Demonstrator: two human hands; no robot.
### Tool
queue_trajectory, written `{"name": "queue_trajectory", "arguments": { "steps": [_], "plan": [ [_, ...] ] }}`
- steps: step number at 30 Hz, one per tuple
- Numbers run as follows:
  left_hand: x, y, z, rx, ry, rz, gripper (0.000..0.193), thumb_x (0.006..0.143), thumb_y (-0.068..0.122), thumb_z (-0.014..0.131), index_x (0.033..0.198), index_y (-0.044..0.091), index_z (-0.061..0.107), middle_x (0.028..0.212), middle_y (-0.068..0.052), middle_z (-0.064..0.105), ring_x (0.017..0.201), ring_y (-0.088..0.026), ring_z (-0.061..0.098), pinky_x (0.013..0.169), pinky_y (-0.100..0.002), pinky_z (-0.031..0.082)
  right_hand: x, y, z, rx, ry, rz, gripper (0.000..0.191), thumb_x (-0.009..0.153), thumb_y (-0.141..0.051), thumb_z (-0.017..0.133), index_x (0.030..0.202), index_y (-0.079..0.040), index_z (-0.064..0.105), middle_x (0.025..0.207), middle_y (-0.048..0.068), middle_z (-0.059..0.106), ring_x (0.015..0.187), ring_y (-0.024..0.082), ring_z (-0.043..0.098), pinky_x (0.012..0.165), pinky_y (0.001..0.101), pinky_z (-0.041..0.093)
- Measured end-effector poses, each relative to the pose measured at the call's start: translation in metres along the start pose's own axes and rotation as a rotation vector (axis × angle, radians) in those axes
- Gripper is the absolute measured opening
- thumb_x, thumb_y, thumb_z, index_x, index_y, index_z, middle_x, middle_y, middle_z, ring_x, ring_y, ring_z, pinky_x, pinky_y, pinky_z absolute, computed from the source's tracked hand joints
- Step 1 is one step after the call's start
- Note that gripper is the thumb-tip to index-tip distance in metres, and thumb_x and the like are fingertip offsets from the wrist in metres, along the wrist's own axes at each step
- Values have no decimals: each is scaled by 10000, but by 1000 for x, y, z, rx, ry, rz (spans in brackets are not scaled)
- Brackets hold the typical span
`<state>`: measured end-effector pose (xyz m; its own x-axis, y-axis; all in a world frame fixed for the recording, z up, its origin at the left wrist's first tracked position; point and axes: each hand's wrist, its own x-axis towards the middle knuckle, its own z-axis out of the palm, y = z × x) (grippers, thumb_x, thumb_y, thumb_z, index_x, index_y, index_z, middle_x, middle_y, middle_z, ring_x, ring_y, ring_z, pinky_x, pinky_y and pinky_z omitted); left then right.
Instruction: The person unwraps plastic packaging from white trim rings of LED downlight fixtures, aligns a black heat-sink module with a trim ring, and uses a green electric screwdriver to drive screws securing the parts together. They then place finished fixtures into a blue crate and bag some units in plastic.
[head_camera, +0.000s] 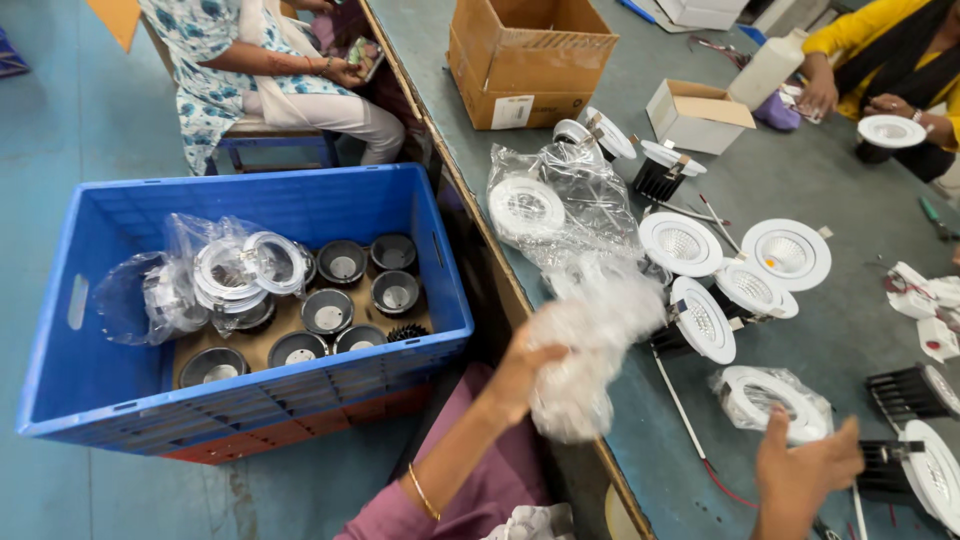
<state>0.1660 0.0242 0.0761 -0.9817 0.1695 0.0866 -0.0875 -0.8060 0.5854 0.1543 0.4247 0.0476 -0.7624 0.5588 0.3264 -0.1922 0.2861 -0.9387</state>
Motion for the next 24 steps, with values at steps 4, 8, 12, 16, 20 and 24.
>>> {"name": "queue_trajectory", "arguments": {
  "steps": [4, 8, 12, 16, 20, 24],
  "plan": [
    [-12, -38, 14, 11, -81, -89, 573, 885, -16, 656, 1440, -6, 511, 1292, -104, 655, 1180, -214, 641, 1039, -350, 535, -75, -96, 56, -276, -700, -439, 1047, 762, -413, 887, 1580, -233, 258, 1695, 251, 154, 1295, 368, 326, 1047, 485, 360],
    [-9, -67, 23, -218, -62, -199, 608, 894, 92, 631, 1471, 2, 461, 1287, -120, 662, 1127, -223, 674, 975, -351, 568, -148, -152, 95, -129, -875, -274, 1196, 701, -329, 809, 1603, -48, 76, 1652, 212, 141, 1487, 390, 254, 1150, 459, 271],
    [-3, -55, 32, 126, -65, -501, 766, 864, 163, 657, 1522, 165, 264, 1387, -95, 542, 1262, -247, 544, 1065, -430, 448, -157, -158, 103, -293, -622, -180, 933, 721, -223, 791, 1533, -34, 373, 1466, 186, 489, 1325, 320, 519, 1081, 435, 419],
    [13, -17, 34, 1047, -323, -49, 921, 846, 322, 798, 1546, 59, 260, 1559, -197, 304, 1520, -367, 254, 1273, -521, 227, -124, -138, 99, -150, -462, -178, 713, 790, -134, 789, 1431, 8, 511, 1323, 161, 633, 1167, 257, 639, 971, 375, 525],
    [42, 16, 35, 1824, 371, 834, 1084, 685, 288, 821, 1583, 202, 221, 1606, -208, 249, 1492, -441, 206, 1135, -643, 254, -103, -123, 112, -124, -478, -238, 669, 801, -63, 754, 1427, 20, 534, 1339, 162, 633, 1176, 228, 628, 1009, 340, 504],
    [102, 47, 22, 1850, 377, 721, 829, 873, 124, 684, 1611, 287, 343, 1278, -118, 494, 1215, -318, 509, 961, -494, 455, -95, -116, 155, -12, -615, -232, 691, 760, -24, 736, 1420, 35, 540, 1307, 148, 648, 1158, 218, 632, 999, 333, 504]
  ]
}}
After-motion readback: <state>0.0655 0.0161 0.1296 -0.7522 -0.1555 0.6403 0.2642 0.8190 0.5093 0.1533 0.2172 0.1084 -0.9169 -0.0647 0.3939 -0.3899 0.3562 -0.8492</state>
